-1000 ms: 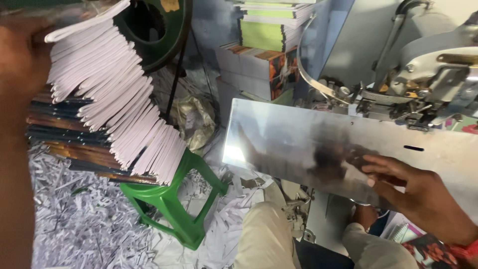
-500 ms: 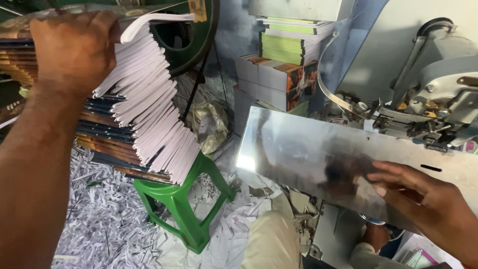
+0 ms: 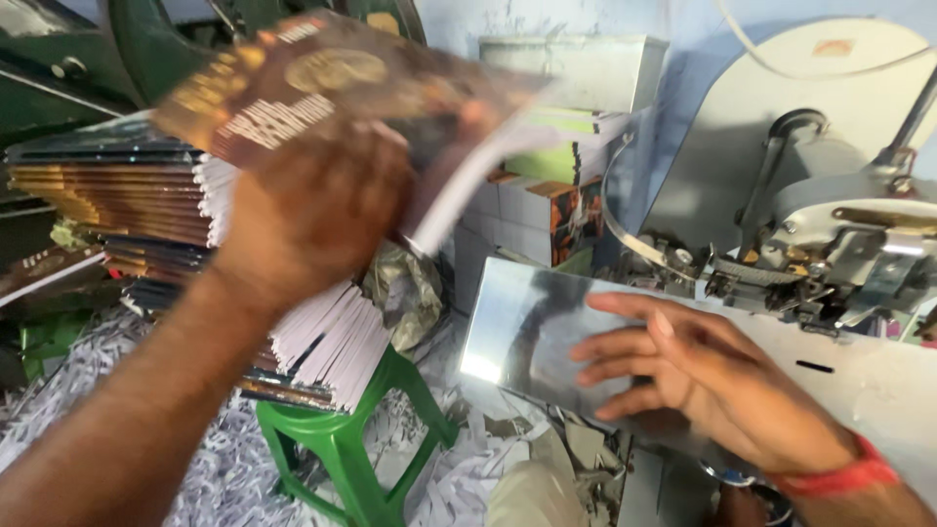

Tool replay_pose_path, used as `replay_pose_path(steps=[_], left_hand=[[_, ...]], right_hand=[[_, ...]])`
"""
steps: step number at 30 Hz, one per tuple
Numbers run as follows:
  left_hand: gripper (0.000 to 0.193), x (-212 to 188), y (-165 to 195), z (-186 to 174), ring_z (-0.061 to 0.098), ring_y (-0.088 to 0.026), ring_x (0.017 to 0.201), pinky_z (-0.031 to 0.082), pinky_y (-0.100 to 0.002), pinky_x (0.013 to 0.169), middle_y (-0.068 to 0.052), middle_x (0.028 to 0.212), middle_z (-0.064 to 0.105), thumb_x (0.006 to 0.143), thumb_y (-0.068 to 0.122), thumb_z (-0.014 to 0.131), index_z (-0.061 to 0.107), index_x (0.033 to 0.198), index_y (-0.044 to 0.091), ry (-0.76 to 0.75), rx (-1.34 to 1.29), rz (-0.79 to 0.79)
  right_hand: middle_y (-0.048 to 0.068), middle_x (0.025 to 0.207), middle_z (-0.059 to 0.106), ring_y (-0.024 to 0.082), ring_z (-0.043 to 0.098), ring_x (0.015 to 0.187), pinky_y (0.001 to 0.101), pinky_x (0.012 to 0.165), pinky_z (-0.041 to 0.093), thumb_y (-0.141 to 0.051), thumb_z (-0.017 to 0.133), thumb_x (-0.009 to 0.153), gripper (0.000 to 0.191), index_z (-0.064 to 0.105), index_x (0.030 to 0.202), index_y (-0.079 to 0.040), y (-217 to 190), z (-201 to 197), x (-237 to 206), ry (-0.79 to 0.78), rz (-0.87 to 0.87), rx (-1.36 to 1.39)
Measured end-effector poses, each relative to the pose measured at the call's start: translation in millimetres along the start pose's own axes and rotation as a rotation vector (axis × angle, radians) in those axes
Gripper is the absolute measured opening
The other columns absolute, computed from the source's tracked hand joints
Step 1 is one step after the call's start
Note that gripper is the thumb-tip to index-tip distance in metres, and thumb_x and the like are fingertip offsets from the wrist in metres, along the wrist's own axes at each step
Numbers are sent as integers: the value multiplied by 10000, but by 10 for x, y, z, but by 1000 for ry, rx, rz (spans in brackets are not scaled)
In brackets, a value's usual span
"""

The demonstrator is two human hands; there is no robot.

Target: The person operates a manual binding machine to stitch the spines of notebooks. They place each notebook under the machine's arm, pull the lever to stitch, then remove and stack the finished units. The person occasionally opens notebooks to check the binding.

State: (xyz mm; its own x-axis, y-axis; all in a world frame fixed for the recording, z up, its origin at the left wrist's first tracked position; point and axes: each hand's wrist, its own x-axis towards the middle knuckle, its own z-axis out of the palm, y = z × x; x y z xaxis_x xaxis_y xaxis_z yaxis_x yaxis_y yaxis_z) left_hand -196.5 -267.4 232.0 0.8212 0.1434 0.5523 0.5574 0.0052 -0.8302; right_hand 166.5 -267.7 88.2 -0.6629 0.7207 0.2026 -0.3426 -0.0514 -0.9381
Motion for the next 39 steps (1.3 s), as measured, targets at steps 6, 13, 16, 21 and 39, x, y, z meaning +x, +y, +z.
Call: replay_pose_path(steps=[6, 13, 16, 21, 39], left_hand=[[274, 187, 668, -177, 715, -274, 1004, 590, -371, 776, -170, 1103, 703, 990, 173, 614, 647, 1152, -46, 81, -200, 1], [338, 204, 1199, -239, 741, -351, 968, 622, -422, 805, -261, 1083, 718, 943, 142, 622, 650, 1149, -125, 102, -399, 66], [355, 180, 1415, -230, 741, -374, 962, 622, -435, 779, -288, 1079, 717, 908, 150, 626, 667, 1129, -124, 98, -403, 99], [358, 143, 1796, -278, 732, -392, 987, 613, -449, 796, -300, 1108, 707, 928, 156, 626, 662, 1150, -124, 78, -458, 45], [729, 784, 1738, 327, 610, -329, 1148, 449, -474, 1017, -129, 1202, 654, 664, 486, 902, 648, 1238, 115, -733, -1268, -270]], right_hand=[[250, 1381, 575, 413, 596, 1261, 605, 980, 527, -616, 458, 963, 791, 393, 1450, 4, -191, 176, 390, -204, -1, 420], [76, 1118, 695, 238, 681, 970, 459, 854, 560, -296, 679, 1015, 340, 621, 1243, -50, -7, -88, 465, 184, -47, 524], [35, 1023, 699, 171, 684, 898, 375, 815, 573, -96, 721, 942, 218, 661, 1149, -58, 133, -184, 567, 476, -23, 461], [72, 1044, 723, 190, 716, 931, 349, 853, 588, 64, 676, 837, 300, 661, 1131, 8, 221, -235, 446, 577, -135, 212], [155, 1183, 721, 228, 650, 1085, 400, 981, 534, 186, 679, 909, 288, 698, 1192, 142, 595, -1192, -1307, 465, -124, -281]])
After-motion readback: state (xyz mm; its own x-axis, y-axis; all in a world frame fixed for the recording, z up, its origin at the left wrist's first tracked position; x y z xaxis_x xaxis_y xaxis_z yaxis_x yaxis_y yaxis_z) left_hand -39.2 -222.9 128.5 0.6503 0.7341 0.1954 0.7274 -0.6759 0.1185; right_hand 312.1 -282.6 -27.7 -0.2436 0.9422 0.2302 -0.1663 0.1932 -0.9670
